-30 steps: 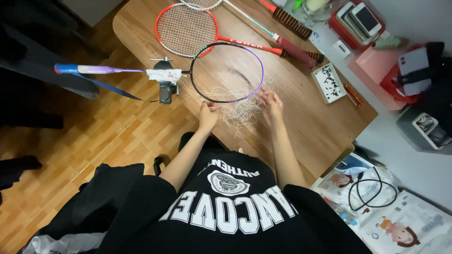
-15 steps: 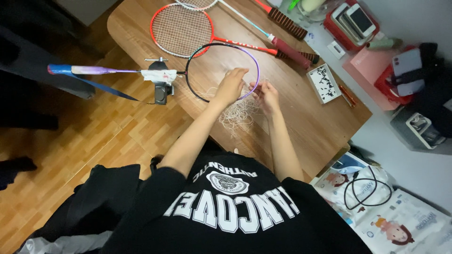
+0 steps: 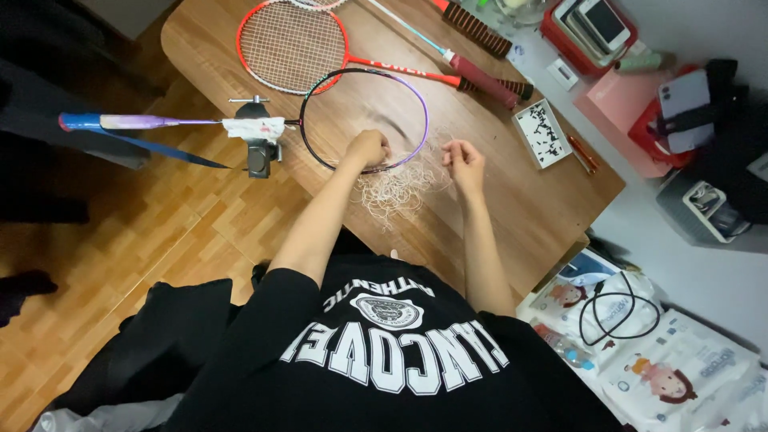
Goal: The recorder is preparing and threading string through a badminton racket frame held by a clamp.
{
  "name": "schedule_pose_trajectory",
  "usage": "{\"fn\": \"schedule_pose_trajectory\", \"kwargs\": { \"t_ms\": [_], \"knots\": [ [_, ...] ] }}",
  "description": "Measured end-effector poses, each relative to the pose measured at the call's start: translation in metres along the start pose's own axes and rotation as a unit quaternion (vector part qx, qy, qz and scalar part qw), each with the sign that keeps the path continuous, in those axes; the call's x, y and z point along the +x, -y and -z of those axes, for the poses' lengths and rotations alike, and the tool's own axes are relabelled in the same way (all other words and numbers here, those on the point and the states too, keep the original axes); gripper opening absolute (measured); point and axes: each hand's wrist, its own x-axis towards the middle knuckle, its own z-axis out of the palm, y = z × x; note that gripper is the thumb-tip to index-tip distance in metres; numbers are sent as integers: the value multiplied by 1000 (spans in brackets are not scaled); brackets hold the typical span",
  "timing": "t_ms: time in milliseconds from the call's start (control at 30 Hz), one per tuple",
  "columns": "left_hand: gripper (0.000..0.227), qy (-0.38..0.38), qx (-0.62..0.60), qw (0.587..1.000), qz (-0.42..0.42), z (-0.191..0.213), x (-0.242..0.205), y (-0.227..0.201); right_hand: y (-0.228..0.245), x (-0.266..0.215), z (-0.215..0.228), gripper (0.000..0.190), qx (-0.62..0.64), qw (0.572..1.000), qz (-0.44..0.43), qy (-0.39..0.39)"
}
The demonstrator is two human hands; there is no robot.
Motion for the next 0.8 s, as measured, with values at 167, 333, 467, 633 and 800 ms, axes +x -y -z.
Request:
{"fn": "schedule_pose_trajectory", "kwargs": {
  "t_ms": [167, 333, 467, 633, 800],
  "knots": [
    [15, -17, -2, 999, 38, 10, -4, 4, -13, 9, 34, 23, -28, 997, 62, -44],
    [19, 18, 30, 998, 47, 1, 8, 7, 47, -23, 20, 19, -145, 987, 67, 0],
    [22, 100, 56, 993, 24, -8, 15, 3, 23, -26, -4, 9, -115, 988, 78, 66],
    [43, 224, -40, 973, -27, 27, -7, -13, -26, -19, -25, 5, -119, 990, 68, 11],
    [33, 6, -98, 993, -63, 51, -10, -8, -30, -24, -15, 8, -89, 994, 52, -26]
  ]
}}
